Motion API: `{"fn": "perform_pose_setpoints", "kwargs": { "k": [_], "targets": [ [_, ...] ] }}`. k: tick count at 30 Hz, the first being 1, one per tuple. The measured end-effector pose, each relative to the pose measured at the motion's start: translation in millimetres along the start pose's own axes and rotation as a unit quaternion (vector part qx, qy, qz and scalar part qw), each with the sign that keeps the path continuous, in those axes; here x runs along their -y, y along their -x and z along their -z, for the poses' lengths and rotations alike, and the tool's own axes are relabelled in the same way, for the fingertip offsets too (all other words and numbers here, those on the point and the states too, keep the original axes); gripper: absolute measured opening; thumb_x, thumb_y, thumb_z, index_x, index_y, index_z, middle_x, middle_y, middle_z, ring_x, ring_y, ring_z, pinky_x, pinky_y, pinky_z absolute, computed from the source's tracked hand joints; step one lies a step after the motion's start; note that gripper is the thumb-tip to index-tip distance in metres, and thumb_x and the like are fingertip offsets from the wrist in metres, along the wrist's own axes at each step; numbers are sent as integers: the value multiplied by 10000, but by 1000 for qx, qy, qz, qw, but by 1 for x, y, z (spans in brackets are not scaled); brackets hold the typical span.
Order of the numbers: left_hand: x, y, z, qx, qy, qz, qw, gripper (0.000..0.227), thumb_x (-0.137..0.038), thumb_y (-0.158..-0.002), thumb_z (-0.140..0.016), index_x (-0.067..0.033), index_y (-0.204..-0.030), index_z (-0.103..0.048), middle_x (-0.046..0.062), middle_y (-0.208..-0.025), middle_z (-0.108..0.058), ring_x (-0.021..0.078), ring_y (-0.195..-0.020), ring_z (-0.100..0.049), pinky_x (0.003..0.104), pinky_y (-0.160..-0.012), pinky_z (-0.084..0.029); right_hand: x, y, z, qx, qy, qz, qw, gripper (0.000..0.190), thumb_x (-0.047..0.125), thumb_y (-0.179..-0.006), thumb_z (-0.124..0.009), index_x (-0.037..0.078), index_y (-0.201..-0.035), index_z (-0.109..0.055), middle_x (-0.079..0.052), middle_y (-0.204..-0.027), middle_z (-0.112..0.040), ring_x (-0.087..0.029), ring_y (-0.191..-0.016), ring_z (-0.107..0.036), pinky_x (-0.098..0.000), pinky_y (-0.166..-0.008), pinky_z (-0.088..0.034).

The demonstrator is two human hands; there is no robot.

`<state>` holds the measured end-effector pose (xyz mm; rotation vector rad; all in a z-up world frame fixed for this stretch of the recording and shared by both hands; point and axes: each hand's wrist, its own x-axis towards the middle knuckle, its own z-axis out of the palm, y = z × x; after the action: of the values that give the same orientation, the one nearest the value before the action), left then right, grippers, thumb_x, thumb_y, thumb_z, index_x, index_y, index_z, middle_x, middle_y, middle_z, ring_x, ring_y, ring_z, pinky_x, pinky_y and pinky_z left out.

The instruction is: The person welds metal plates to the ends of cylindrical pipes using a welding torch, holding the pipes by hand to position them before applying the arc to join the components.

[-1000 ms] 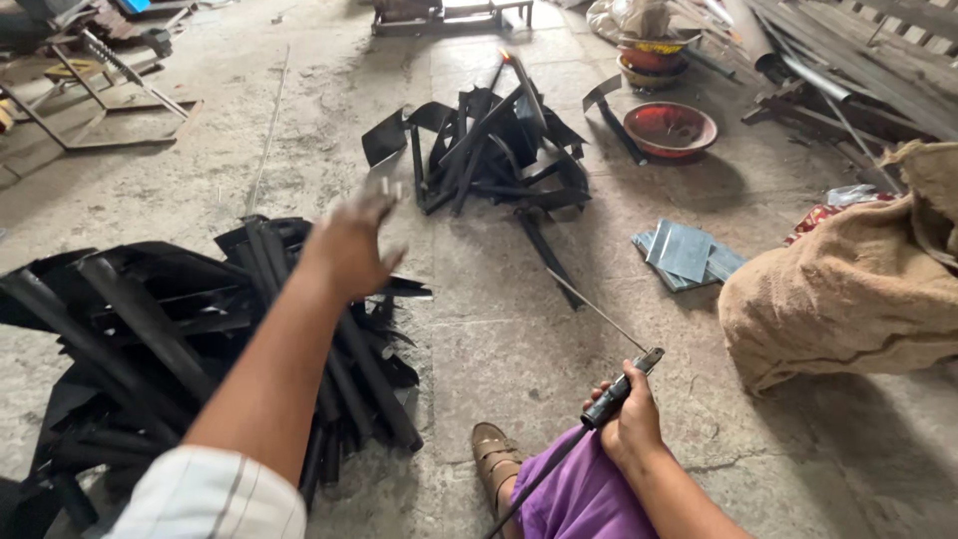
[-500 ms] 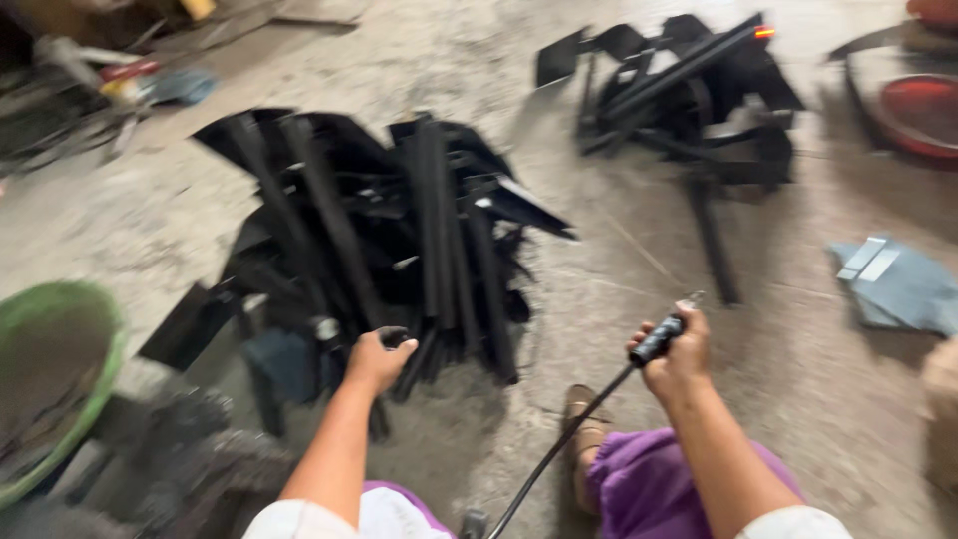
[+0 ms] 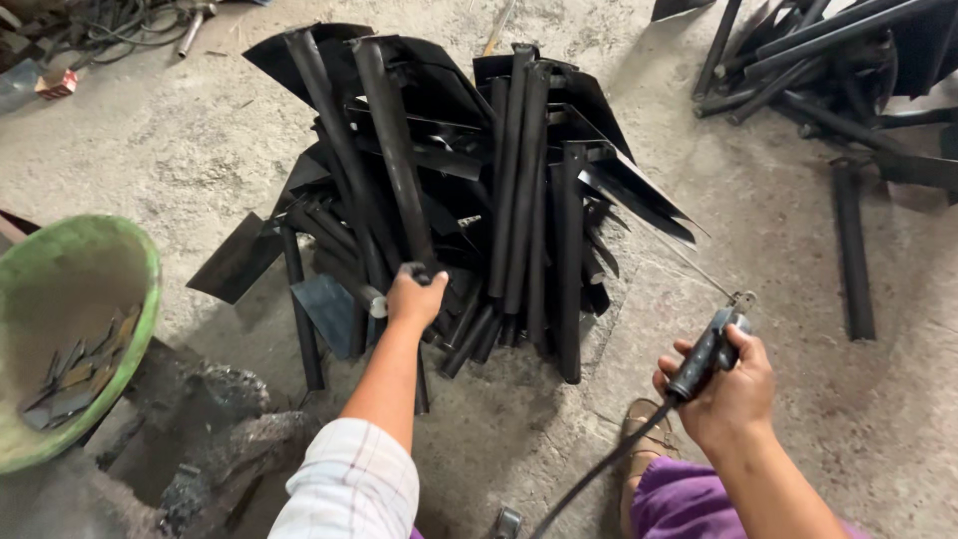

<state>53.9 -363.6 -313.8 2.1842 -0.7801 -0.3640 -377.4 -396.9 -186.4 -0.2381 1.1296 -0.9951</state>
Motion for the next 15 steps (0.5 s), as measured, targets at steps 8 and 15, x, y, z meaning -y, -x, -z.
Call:
{"fn": "perform_pose_setpoints", "kwargs": {
  "k": [8,15],
  "targets": [
    [-36,-83,-14,-64,-114,57,990,733,-460,-774,-854,4,-1261,-563,276,-1188,-661,442,-1104,-645,501,-926,-527,3,-8,19,-13,24,15,1000,551,511,-988,-477,-13,-1135,-566,-178,-1010,-614,-324,-795,-594,-483,-736,-508],
    [-58,-98,-6,-10,-177,133,975,608,-471,-764,-864,-37,-1151,-688,224,-1205,-698,402,-1102,-685,494,-924,-558,2,-28,38,-70,25,15,997,411,441,-950,-503,104,-1185,-522,-179,-1031,-632,-326,-753,-584,-504,-688,-489]
  ]
}}
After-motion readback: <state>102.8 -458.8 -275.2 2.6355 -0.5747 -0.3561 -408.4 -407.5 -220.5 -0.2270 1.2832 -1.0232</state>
